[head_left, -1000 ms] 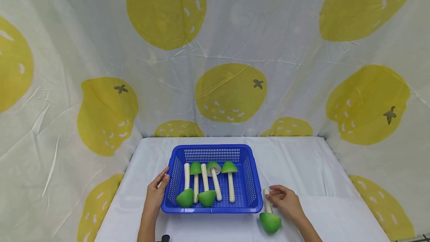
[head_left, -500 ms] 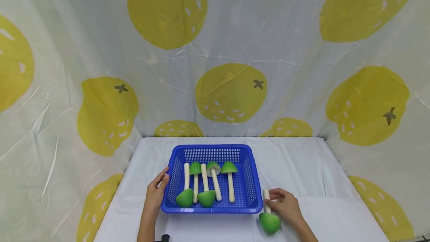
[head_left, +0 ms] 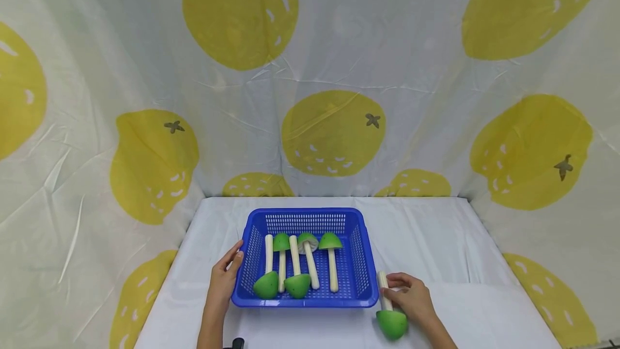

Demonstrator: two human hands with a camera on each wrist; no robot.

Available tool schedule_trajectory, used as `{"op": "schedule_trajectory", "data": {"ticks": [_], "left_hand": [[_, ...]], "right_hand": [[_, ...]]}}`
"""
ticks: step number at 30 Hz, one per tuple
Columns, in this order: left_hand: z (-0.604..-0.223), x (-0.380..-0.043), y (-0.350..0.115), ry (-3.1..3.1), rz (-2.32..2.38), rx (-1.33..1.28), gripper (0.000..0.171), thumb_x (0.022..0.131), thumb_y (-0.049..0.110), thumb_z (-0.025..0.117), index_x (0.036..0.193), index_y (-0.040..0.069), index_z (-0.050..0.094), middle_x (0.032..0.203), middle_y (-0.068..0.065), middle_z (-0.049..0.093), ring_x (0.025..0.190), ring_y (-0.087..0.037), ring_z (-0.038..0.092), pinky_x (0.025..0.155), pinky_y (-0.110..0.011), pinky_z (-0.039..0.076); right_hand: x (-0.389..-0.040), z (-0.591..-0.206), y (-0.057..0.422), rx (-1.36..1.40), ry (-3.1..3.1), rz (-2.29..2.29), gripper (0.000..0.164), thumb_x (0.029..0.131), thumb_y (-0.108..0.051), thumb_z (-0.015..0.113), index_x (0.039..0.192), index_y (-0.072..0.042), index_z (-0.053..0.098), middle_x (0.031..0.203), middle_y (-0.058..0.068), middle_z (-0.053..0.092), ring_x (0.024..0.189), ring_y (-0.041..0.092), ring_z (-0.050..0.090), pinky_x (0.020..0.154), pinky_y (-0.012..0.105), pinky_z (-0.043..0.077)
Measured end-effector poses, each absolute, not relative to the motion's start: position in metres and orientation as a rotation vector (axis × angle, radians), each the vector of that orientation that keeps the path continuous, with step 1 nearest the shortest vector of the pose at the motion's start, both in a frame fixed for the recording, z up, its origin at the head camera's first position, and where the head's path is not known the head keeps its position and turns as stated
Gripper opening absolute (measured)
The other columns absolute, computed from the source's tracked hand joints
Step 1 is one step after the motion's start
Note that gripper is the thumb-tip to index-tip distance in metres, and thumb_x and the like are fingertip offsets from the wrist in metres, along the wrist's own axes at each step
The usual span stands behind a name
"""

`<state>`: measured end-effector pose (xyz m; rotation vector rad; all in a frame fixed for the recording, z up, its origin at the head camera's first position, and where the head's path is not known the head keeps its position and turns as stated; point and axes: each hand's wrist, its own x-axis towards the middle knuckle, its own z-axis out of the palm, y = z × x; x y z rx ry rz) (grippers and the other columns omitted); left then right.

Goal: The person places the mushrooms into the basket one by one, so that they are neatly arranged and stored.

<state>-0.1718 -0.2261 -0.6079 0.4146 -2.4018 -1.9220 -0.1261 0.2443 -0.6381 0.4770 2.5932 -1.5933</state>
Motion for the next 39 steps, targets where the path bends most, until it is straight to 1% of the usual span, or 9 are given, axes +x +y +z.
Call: {"op": "schedule_trajectory", "data": {"ticks": [4,7,12,18,22,29,33,36,39], "left_hand": [[-0.608,-0.173,-0.227,-2.402,-1.919,0.412,0.056,0.101,0.058,0.057,0.149,0.029,0.056,0.153,-0.013,0.051,0.143,-0.037,0.046,0.114,-0.058,0.041],[-0.609,-0.172,-0.227,-2.409,-1.915,0.413,0.057,0.101,0.058,0.056,0.149,0.029,0.056,0.153,-0.014,0.051,0.143,-0.038,0.046,0.114,-0.058,0.041],[-0.609,-0.172,-0.226,-2.405,-1.925,0.421,0.055,0.101,0.056,0.057,0.149,0.029,0.056,0.153,-0.014,0.051,0.143,-0.038,0.046,0.113,-0.057,0.043],[-0.608,-0.171,-0.225,-2.398,-1.922,0.420,0.055,0.102,0.055,0.056,0.150,0.028,0.056,0.152,-0.014,0.052,0.142,-0.037,0.046,0.114,-0.058,0.041],[-0.606,-0.171,-0.224,-2.397,-1.920,0.418,0.054,0.103,0.054,0.055,0.150,0.028,0.055,0.152,-0.014,0.052,0.141,-0.037,0.047,0.114,-0.058,0.041],[-0.603,-0.169,-0.224,-2.394,-1.945,0.405,0.054,0.103,0.052,0.056,0.151,0.028,0.054,0.156,-0.015,0.049,0.144,-0.040,0.045,0.114,-0.059,0.041],[-0.603,-0.169,-0.223,-2.409,-1.922,0.410,0.054,0.103,0.054,0.055,0.151,0.029,0.055,0.154,-0.014,0.050,0.142,-0.038,0.048,0.112,-0.056,0.044],[-0.601,-0.168,-0.223,-2.417,-1.907,0.416,0.053,0.103,0.054,0.055,0.150,0.029,0.055,0.153,-0.013,0.052,0.138,-0.036,0.050,0.109,-0.051,0.048],[-0.601,-0.168,-0.225,-2.412,-1.910,0.403,0.053,0.103,0.053,0.056,0.150,0.029,0.055,0.152,-0.015,0.052,0.137,-0.036,0.051,0.107,-0.049,0.049]], "right_hand": [[-0.126,-0.637,0.246,0.477,2.610,-1.598,0.043,0.075,-0.019,0.091,0.114,-0.008,0.075,0.099,0.005,0.078,0.072,0.009,0.069,0.064,0.025,0.057],[-0.126,-0.634,0.247,0.480,2.604,-1.644,0.043,0.077,-0.018,0.091,0.115,-0.008,0.075,0.101,0.006,0.078,0.073,0.007,0.070,0.065,0.025,0.058],[-0.126,-0.628,0.249,0.499,2.549,-1.752,0.043,0.079,-0.015,0.089,0.118,-0.005,0.074,0.105,0.011,0.077,0.077,0.009,0.072,0.068,0.028,0.061],[-0.130,-0.621,0.256,0.504,2.531,-1.769,0.045,0.080,-0.019,0.089,0.120,-0.004,0.072,0.113,0.013,0.074,0.081,0.010,0.071,0.071,0.029,0.062],[-0.133,-0.615,0.259,0.501,2.505,-1.809,0.047,0.081,-0.018,0.089,0.121,-0.002,0.071,0.115,0.014,0.073,0.081,0.011,0.072,0.071,0.031,0.062],[-0.136,-0.602,0.266,0.497,2.511,-1.818,0.049,0.082,-0.020,0.089,0.123,-0.002,0.070,0.118,0.015,0.072,0.082,0.011,0.073,0.071,0.030,0.062],[-0.137,-0.594,0.269,0.483,2.484,-1.862,0.051,0.083,-0.020,0.088,0.125,-0.001,0.069,0.119,0.015,0.071,0.083,0.010,0.073,0.072,0.031,0.062],[-0.138,-0.588,0.269,0.461,2.466,-1.900,0.051,0.083,-0.019,0.088,0.127,0.000,0.068,0.118,0.013,0.071,0.084,0.008,0.073,0.073,0.031,0.062],[-0.139,-0.581,0.268,0.439,2.466,-1.928,0.051,0.084,-0.018,0.087,0.127,0.001,0.067,0.118,0.013,0.071,0.084,0.009,0.074,0.073,0.031,0.062]]}}
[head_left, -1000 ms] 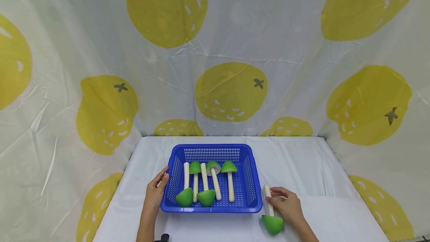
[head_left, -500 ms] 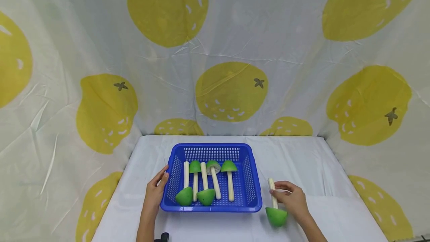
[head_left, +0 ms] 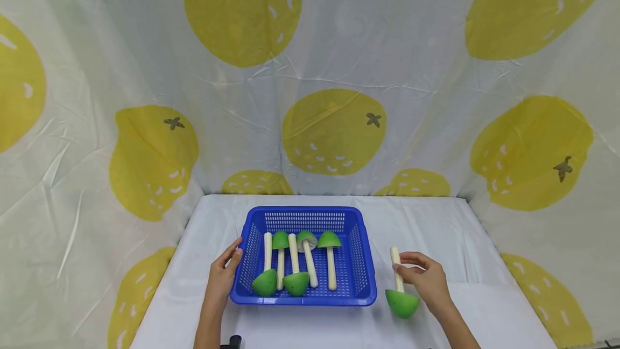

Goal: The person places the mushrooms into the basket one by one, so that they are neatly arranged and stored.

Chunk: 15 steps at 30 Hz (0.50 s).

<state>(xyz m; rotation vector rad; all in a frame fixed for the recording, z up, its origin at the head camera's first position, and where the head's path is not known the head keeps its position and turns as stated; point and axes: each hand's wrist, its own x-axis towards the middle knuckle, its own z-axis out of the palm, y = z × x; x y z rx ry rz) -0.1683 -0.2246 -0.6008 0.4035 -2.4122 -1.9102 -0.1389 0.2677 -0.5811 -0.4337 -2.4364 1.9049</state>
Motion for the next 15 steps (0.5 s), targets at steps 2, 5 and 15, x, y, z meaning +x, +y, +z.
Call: {"op": "schedule_trajectory", "data": {"ticks": [2,5,15], "left_hand": [[-0.601,-0.168,-0.225,-2.411,-1.916,0.398,0.053,0.103,0.054,0.056,0.150,0.029,0.055,0.153,-0.015,0.051,0.139,-0.037,0.049,0.109,-0.051,0.048],[-0.601,-0.168,-0.226,-2.412,-1.924,0.400,0.054,0.103,0.055,0.055,0.150,0.029,0.055,0.155,-0.015,0.049,0.143,-0.039,0.046,0.111,-0.056,0.045],[-0.601,-0.168,-0.226,-2.398,-1.948,0.384,0.056,0.103,0.053,0.057,0.151,0.027,0.054,0.157,-0.016,0.047,0.147,-0.040,0.041,0.116,-0.061,0.037]], "right_hand": [[-0.140,-0.577,0.267,-0.424,-2.427,1.903,0.050,0.084,-0.018,0.087,0.127,0.001,0.067,0.117,0.013,0.071,0.084,0.009,0.074,0.073,0.032,0.062],[-0.141,-0.572,0.266,-0.424,-2.414,1.902,0.050,0.085,-0.017,0.086,0.127,0.001,0.067,0.117,0.013,0.071,0.083,0.010,0.074,0.073,0.032,0.063],[-0.150,-0.558,0.262,-0.401,-2.418,1.856,0.052,0.086,-0.025,0.086,0.128,-0.002,0.066,0.121,0.016,0.069,0.084,0.009,0.073,0.073,0.030,0.062]]}}
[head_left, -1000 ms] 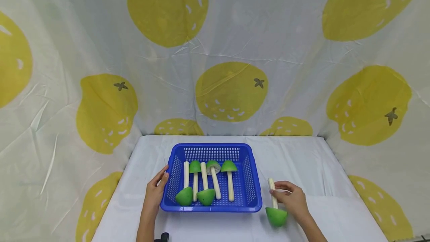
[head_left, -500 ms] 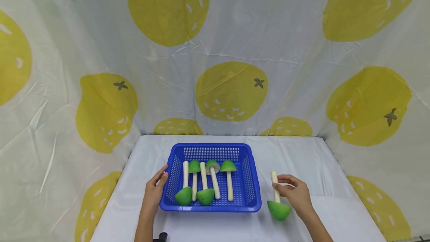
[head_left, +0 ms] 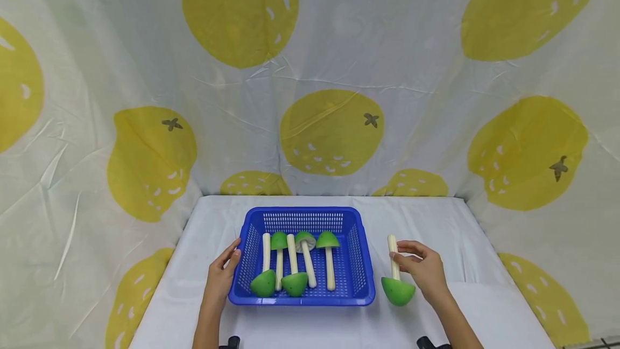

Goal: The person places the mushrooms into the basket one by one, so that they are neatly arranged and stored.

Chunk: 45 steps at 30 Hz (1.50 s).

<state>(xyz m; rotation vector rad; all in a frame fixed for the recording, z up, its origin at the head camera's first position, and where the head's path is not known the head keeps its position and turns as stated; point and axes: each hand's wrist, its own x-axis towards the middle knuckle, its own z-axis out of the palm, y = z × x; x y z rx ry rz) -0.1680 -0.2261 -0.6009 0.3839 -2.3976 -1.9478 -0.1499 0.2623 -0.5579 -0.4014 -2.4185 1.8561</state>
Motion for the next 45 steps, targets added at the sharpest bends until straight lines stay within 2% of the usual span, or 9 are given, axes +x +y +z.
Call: {"op": "schedule_trajectory", "data": {"ticks": [5,12,22,28,40,45], "left_hand": [[-0.603,-0.169,-0.226,-2.401,-1.943,0.395,0.056,0.102,0.054,0.057,0.151,0.027,0.054,0.155,-0.016,0.048,0.147,-0.040,0.040,0.115,-0.062,0.038],[-0.601,-0.167,-0.228,-2.404,-1.946,0.389,0.055,0.103,0.053,0.057,0.152,0.027,0.053,0.156,-0.017,0.047,0.149,-0.042,0.036,0.117,-0.064,0.033],[-0.602,-0.169,-0.229,-2.412,-1.937,0.408,0.055,0.102,0.054,0.057,0.151,0.028,0.054,0.154,-0.016,0.049,0.145,-0.041,0.042,0.116,-0.062,0.037],[-0.604,-0.168,-0.229,-2.406,-1.935,0.419,0.056,0.102,0.054,0.058,0.150,0.026,0.055,0.152,-0.018,0.050,0.146,-0.041,0.040,0.117,-0.063,0.034],[-0.601,-0.169,-0.227,-2.416,-1.933,0.406,0.055,0.102,0.055,0.056,0.150,0.029,0.055,0.152,-0.014,0.051,0.141,-0.037,0.047,0.112,-0.054,0.045],[-0.600,-0.170,-0.227,-2.400,-1.938,0.382,0.054,0.102,0.053,0.058,0.150,0.027,0.056,0.151,-0.015,0.052,0.142,-0.035,0.046,0.112,-0.053,0.044]], "right_hand": [[-0.155,-0.551,0.254,-0.374,-2.400,1.863,0.050,0.086,-0.024,0.086,0.127,-0.002,0.067,0.118,0.017,0.068,0.084,0.011,0.074,0.072,0.031,0.062],[-0.160,-0.545,0.242,-0.334,-2.370,1.878,0.047,0.087,-0.022,0.085,0.126,-0.002,0.068,0.116,0.017,0.068,0.084,0.010,0.073,0.072,0.031,0.062],[-0.170,-0.537,0.217,-0.322,-2.341,1.919,0.044,0.088,-0.020,0.084,0.126,-0.003,0.068,0.118,0.020,0.068,0.083,0.011,0.073,0.071,0.031,0.062],[-0.176,-0.536,0.203,-0.302,-2.325,1.949,0.041,0.087,-0.015,0.085,0.123,-0.003,0.070,0.115,0.020,0.069,0.082,0.014,0.074,0.071,0.033,0.063],[-0.184,-0.535,0.177,-0.233,-2.312,2.006,0.039,0.085,-0.017,0.086,0.119,-0.005,0.072,0.112,0.018,0.067,0.082,0.019,0.073,0.069,0.034,0.063],[-0.186,-0.538,0.167,-0.222,-2.300,2.027,0.041,0.085,-0.015,0.086,0.122,-0.004,0.071,0.114,0.018,0.068,0.083,0.018,0.072,0.069,0.034,0.063]]}}
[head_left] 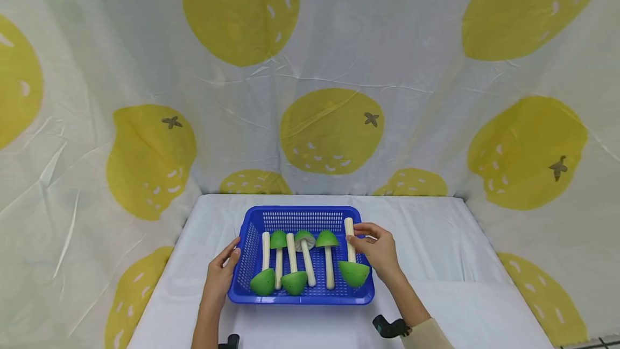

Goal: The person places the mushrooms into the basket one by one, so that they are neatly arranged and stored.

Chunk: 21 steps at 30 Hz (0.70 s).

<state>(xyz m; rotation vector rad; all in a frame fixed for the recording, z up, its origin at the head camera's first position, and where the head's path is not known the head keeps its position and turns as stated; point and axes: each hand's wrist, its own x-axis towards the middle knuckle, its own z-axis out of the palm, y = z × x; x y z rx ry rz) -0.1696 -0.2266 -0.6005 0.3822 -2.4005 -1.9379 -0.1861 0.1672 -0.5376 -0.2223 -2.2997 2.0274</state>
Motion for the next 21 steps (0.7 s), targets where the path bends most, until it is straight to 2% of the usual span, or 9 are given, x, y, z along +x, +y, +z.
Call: {"op": "schedule_trajectory", "data": {"ticks": [4,10,21], "left_hand": [[-0.601,-0.170,-0.227,-2.405,-1.935,0.396,0.055,0.102,0.052,0.059,0.150,0.026,0.055,0.151,-0.016,0.051,0.144,-0.037,0.044,0.115,-0.058,0.039],[-0.601,-0.170,-0.228,-2.399,-1.933,0.394,0.054,0.102,0.050,0.059,0.150,0.025,0.056,0.151,-0.016,0.052,0.144,-0.037,0.043,0.117,-0.060,0.036],[-0.600,-0.170,-0.227,-2.414,-1.928,0.409,0.054,0.102,0.053,0.059,0.149,0.027,0.056,0.146,-0.015,0.055,0.143,-0.036,0.045,0.115,-0.059,0.038]], "right_hand": [[-0.188,-0.538,0.158,-0.196,-2.308,2.036,0.040,0.085,-0.016,0.086,0.121,-0.005,0.072,0.114,0.018,0.068,0.084,0.020,0.073,0.071,0.039,0.063],[-0.192,-0.541,0.146,-0.181,-2.312,2.060,0.037,0.085,-0.015,0.086,0.118,-0.006,0.072,0.110,0.017,0.069,0.086,0.022,0.073,0.074,0.044,0.063],[-0.197,-0.551,0.128,-0.161,-2.306,2.084,0.032,0.084,-0.009,0.085,0.115,-0.005,0.074,0.104,0.015,0.071,0.082,0.022,0.074,0.068,0.039,0.063]]}}
